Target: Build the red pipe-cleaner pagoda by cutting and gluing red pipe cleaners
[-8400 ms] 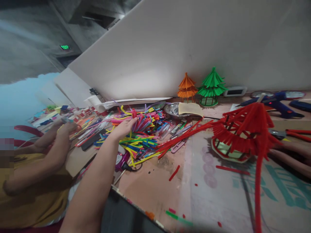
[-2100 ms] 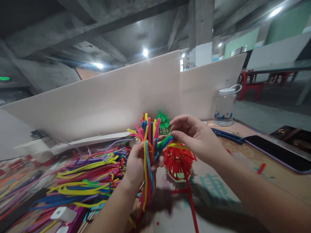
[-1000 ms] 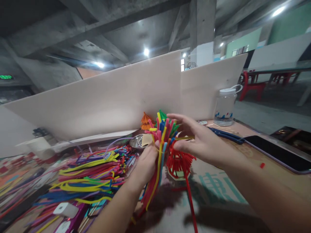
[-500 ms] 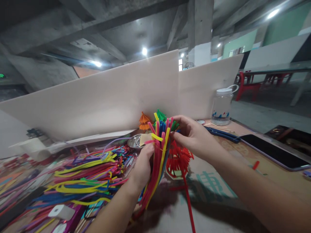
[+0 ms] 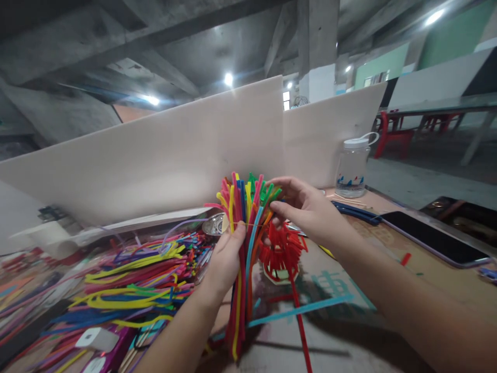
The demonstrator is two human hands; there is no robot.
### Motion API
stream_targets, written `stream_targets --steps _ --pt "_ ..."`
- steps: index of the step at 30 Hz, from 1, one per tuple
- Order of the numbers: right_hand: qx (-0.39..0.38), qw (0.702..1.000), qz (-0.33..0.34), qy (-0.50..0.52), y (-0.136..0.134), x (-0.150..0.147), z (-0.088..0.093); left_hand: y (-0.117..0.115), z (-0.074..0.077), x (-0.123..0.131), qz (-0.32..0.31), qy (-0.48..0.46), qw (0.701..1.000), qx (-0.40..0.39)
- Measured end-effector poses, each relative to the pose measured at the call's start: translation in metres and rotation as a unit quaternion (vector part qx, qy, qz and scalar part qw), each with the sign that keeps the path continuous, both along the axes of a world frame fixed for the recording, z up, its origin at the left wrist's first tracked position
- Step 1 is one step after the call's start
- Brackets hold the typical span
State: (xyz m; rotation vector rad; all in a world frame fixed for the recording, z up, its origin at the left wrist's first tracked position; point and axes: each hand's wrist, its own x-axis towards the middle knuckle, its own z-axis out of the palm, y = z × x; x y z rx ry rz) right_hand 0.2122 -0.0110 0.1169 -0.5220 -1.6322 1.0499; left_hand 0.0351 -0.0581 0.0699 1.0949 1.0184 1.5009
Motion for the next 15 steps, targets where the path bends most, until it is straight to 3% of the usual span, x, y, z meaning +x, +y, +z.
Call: stream_targets --steps 6,11,13,15 --pt "0.009 1.0 0.0 -0.023 -0.001 -0.001 -0.002 -0.002 0.009 0.004 -0.04 -0.007 0.999 -0.024" --pt "0.09 0.988 -0.111 -0.057 -0.001 0.018 0.007 -0.002 0.011 0.002 -0.062 0.034 0.997 -0.013" --pt "0.129 0.973 -0.16 -0.107 -0.002 0.035 0.011 -0.001 0.012 0.0 -0.059 0.036 0.998 0.0" --pt "0.155 0.947 -0.169 -0.223 -0.004 0.055 0.008 0.0 0.013 -0.002 -0.055 0.035 0.998 0.012"
